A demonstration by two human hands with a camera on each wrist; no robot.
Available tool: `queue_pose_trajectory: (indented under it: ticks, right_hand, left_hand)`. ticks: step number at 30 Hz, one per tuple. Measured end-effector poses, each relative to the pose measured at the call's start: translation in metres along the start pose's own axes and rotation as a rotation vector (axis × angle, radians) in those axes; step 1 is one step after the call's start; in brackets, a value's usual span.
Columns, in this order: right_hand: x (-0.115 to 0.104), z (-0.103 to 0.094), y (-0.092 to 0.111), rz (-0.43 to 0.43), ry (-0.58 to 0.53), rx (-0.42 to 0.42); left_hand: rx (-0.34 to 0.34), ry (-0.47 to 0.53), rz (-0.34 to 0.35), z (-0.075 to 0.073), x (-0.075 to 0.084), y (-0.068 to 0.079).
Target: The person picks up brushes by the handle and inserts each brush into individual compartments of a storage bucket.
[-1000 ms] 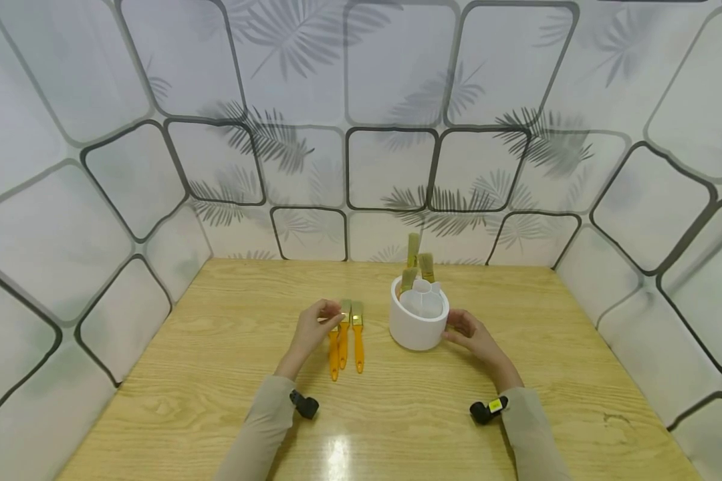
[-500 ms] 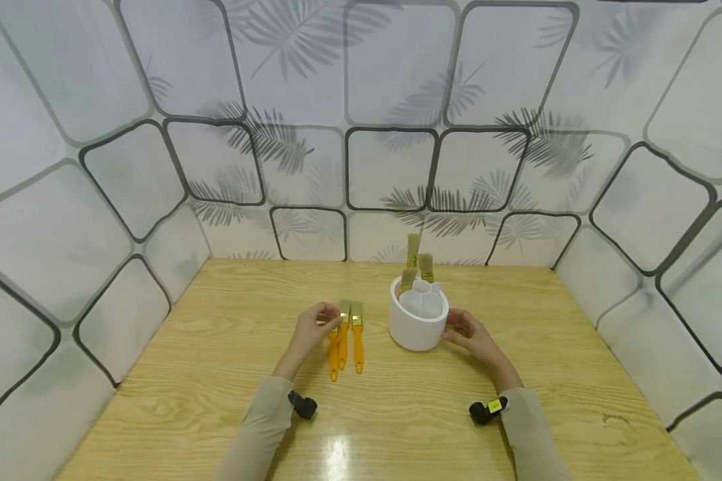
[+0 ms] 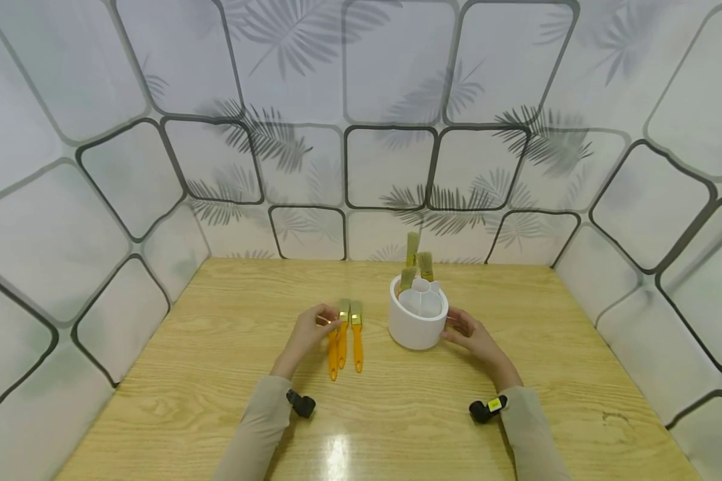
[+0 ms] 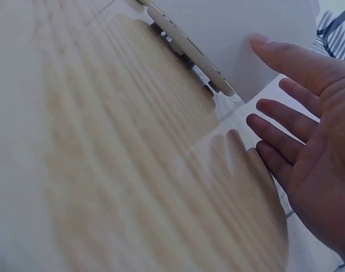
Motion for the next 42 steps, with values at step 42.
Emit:
queue_pose_trajectory:
  ticks: [42]
  right_hand:
    - [-0.016,0.004,0.004,-0.009,0.037,-0.016]
  left_hand:
    - [-0.101,0.016,-0.242,0.010,-0.022,0.009]
Point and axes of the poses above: each hand's wrist, its own y-axis away from the middle knuckle, its own z-axis out of the palm, x = y × z, the point moved 9 cm from there along -y, towards the middle knuckle, and after that the axes turned 5 degrees about -x, right-handed, at the moved point
